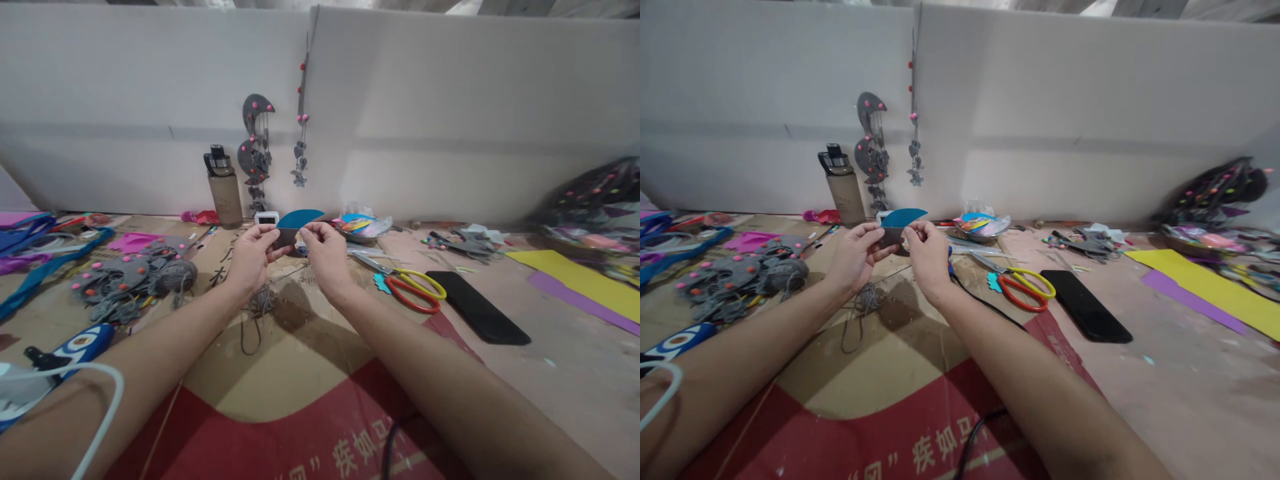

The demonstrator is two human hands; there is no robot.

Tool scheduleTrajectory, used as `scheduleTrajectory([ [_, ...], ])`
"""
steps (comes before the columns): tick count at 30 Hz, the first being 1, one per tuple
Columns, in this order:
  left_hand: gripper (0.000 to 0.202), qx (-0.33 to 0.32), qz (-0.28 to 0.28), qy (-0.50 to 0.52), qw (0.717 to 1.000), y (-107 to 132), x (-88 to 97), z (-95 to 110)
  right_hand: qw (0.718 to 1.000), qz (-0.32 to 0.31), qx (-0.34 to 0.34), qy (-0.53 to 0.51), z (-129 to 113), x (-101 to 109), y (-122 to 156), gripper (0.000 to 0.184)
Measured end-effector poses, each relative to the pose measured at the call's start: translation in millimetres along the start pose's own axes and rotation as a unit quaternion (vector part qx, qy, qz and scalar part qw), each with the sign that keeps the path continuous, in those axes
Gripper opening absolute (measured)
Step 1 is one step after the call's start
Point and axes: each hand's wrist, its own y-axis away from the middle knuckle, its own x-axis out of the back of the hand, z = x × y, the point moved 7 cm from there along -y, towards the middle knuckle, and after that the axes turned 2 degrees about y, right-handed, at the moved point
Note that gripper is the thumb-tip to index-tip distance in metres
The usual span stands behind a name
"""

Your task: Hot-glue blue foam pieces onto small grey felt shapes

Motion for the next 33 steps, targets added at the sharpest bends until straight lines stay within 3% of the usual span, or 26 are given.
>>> scheduleTrajectory([
  [17,0.015,0.042,-0.076,0.008,0.996,-1,-6.0,-6,0.982,-0.031,-0.110,-0.150,17,-7,-3,0.015],
  [23,0.015,0.046,-0.053,-0.003,0.997,-2,-3.7,-4,0.982,-0.042,-0.105,-0.154,18,-9,-3,0.015],
  [33,0.012,0.061,-0.035,-0.004,0.998,-4,-0.7,-1,0.973,-0.112,-0.115,-0.165,6,-16,2,0.019],
])
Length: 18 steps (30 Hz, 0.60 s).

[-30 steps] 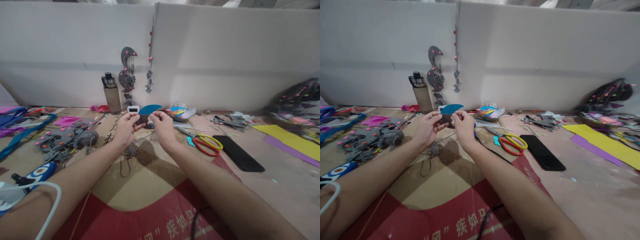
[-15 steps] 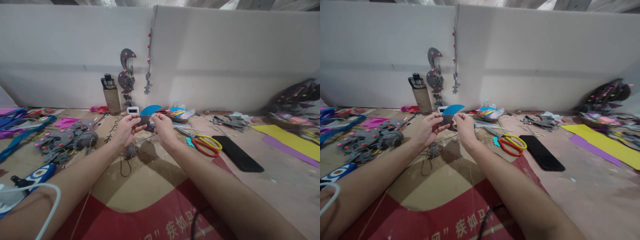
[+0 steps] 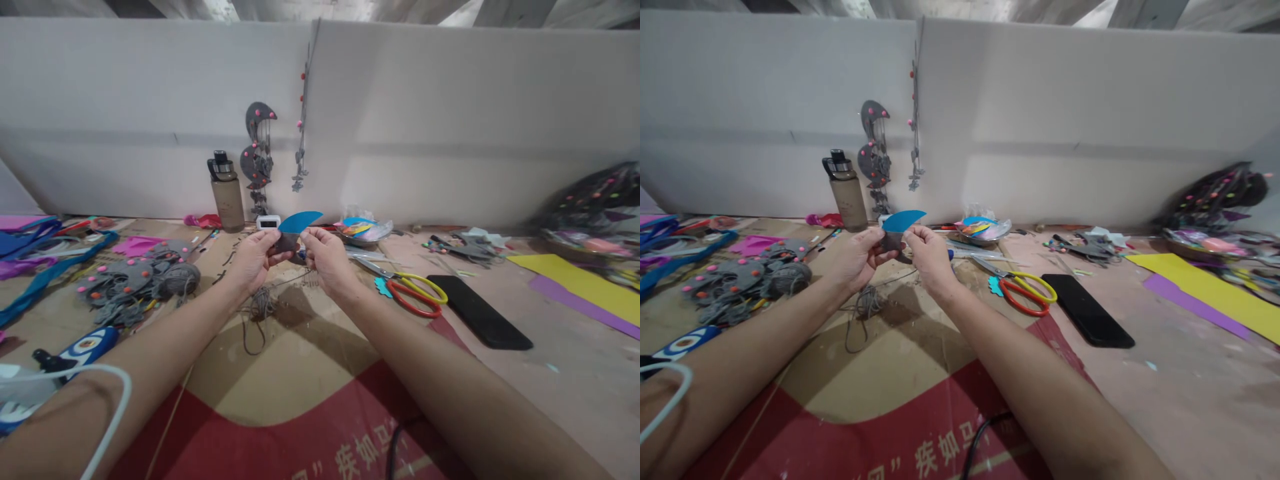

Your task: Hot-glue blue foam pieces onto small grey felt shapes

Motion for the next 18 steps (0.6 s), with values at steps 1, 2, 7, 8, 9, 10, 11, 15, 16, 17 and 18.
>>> scheduleTrajectory([
  [1,0.012,-0.002,-0.003,-0.001,1.000,0.2,-0.3,0.7,1.000,-0.002,-0.004,-0.005,-0.2,-0.5,0.3,0.019],
  [2,0.013,-0.003,-0.008,-0.001,1.000,0.3,-0.7,1.5,1.000,-0.002,-0.007,-0.010,-0.5,-0.8,0.6,0.020],
  [7,0.015,0.000,-0.034,-0.015,0.999,-0.2,-2.6,4.0,1.000,-0.007,-0.017,-0.016,-1.9,-1.5,0.8,0.023],
  [8,0.015,0.003,-0.034,-0.017,0.999,-0.5,-2.1,4.2,1.000,-0.008,-0.017,-0.017,-2.1,-1.4,0.8,0.023],
  [9,0.015,0.006,-0.034,-0.018,0.999,-0.8,-1.8,4.3,1.000,-0.010,-0.017,-0.018,-2.4,-1.3,0.8,0.023],
  [10,0.015,0.009,-0.035,-0.019,0.999,-1.0,-1.6,4.4,1.000,-0.012,-0.016,-0.020,-2.6,-1.3,0.7,0.023],
  [11,0.015,0.012,-0.038,-0.020,0.999,-1.2,-1.7,4.8,1.000,-0.015,-0.016,-0.022,-3.0,-1.3,0.7,0.023],
  [15,0.016,0.019,-0.044,-0.024,0.999,-1.8,-1.2,7.7,0.999,-0.034,-0.020,-0.018,-4.6,-2.8,0.6,0.024],
  [16,0.016,0.022,-0.044,-0.025,0.998,-2.2,-0.4,8.3,0.999,-0.038,-0.022,-0.016,-4.8,-3.2,0.4,0.025],
  [17,0.016,0.025,-0.044,-0.026,0.998,-2.6,0.5,8.5,0.999,-0.044,-0.025,-0.013,-4.8,-3.8,0.1,0.025],
  [18,0.015,0.030,-0.043,-0.026,0.998,-3.2,1.6,8.5,0.998,-0.047,-0.027,-0.012,-4.6,-4.1,-0.3,0.026],
])
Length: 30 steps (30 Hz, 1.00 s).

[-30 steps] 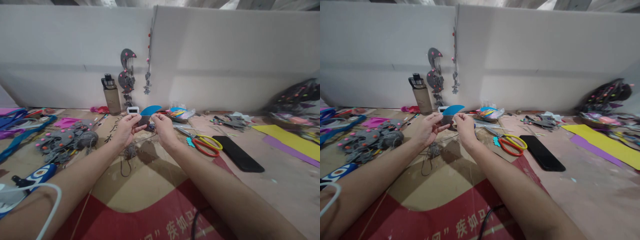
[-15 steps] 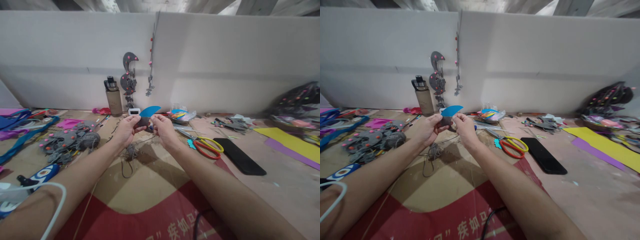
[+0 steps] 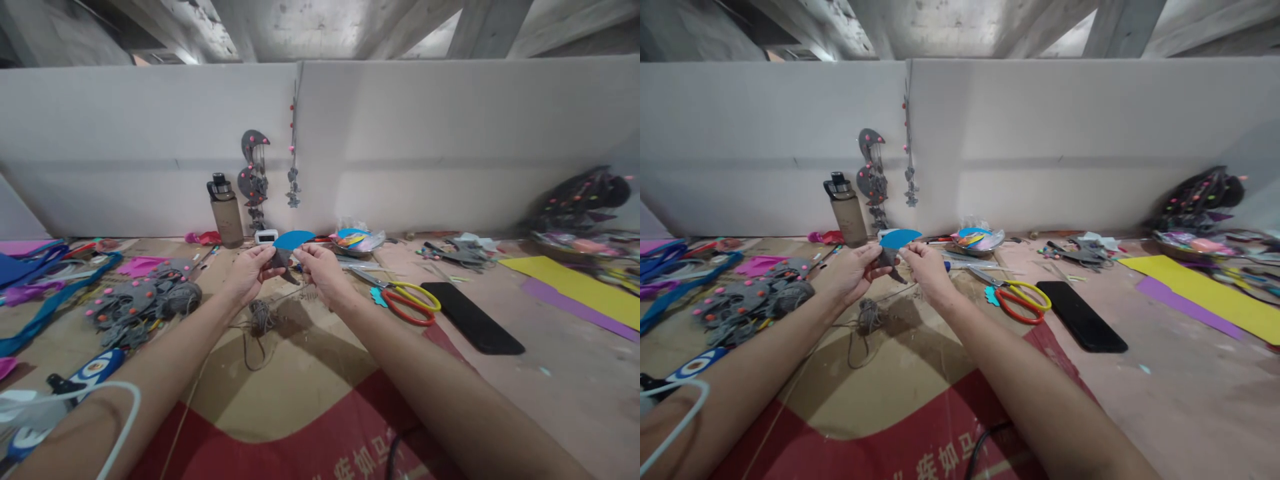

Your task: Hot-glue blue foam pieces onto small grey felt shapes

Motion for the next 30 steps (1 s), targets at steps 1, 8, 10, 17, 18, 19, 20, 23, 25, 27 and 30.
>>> scheduleTrajectory([
  [1,0.014,0.004,0.001,0.000,1.000,0,1.3,0,1.000,-0.002,-0.002,0.000,0,0,0,0.026],
  [8,0.013,0.070,-0.021,0.013,0.997,-2,3.3,-10,0.999,-0.036,0.007,0.002,-2,-7,0,0.025],
  [10,0.013,0.084,-0.035,0.028,0.995,-3,1.8,-16,0.999,-0.035,0.026,0.030,-5,-10,2,0.022],
  [17,0.012,0.061,-0.008,0.054,0.997,0,0.1,-24,0.978,0.055,0.114,0.164,-7,-4,5,0.015],
  [18,0.014,0.051,-0.013,0.048,0.997,1,-2.5,-22,0.976,0.062,0.118,0.173,-6,-2,4,0.016],
  [19,0.017,0.042,-0.019,0.041,0.998,3,-5.3,-20,0.974,0.066,0.121,0.178,-5,-1,4,0.017],
  [20,0.021,0.034,-0.026,0.029,0.999,5,-8.3,-17,0.974,0.069,0.123,0.179,-5,1,3,0.019],
  [23,0.035,0.006,-0.039,-0.036,0.999,10,-15.0,-12,0.971,0.075,0.127,0.190,-6,3,4,0.020],
  [25,0.040,-0.016,-0.038,-0.091,0.995,11,-17.1,-10,0.966,0.074,0.126,0.211,-7,1,5,0.019],
  [27,0.037,-0.030,-0.036,-0.138,0.989,10,-17.6,-11,0.962,0.069,0.119,0.236,-6,-2,7,0.018],
  [30,0.027,-0.056,-0.017,-0.172,0.983,7,-13.1,-10,0.953,0.062,0.128,0.267,-8,-6,9,0.017],
])
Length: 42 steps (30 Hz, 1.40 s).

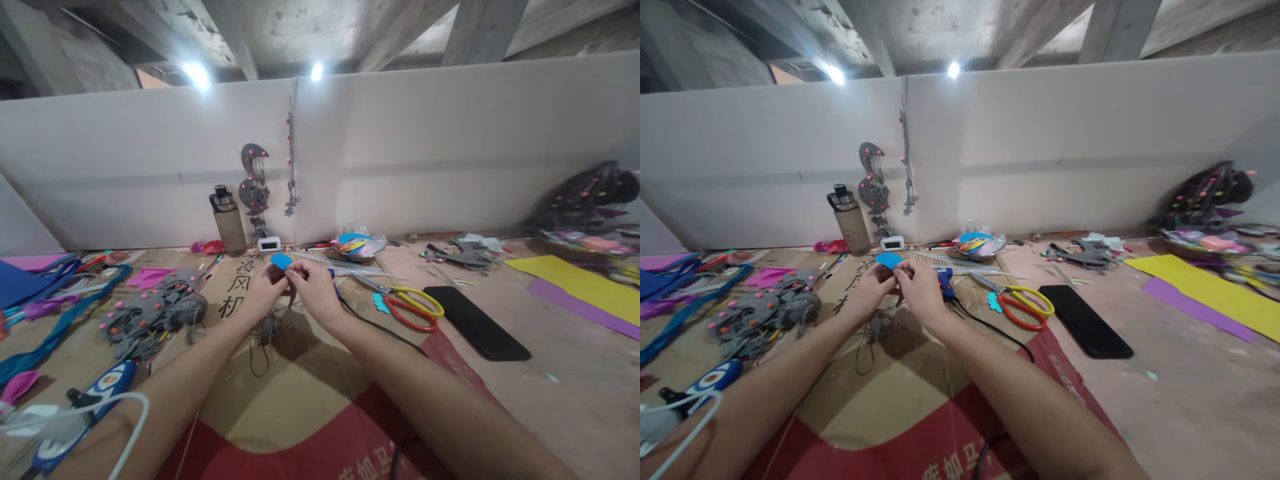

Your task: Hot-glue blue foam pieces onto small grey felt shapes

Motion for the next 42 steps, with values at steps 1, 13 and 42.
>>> scheduleTrajectory([
  [1,0.024,-0.007,0.014,-0.008,1.000,-1,3.3,0,1.000,0.001,0.015,0.010,-3,0,1,0.017],
  [13,0.023,-0.021,0.090,0.025,0.995,-1,20.5,3,0.999,0.033,0.033,-0.002,-3,5,4,0.020],
  [42,0.022,0.003,0.030,-0.152,0.988,-1,15.3,22,0.999,0.033,0.018,0.005,0,15,-3,0.023],
])
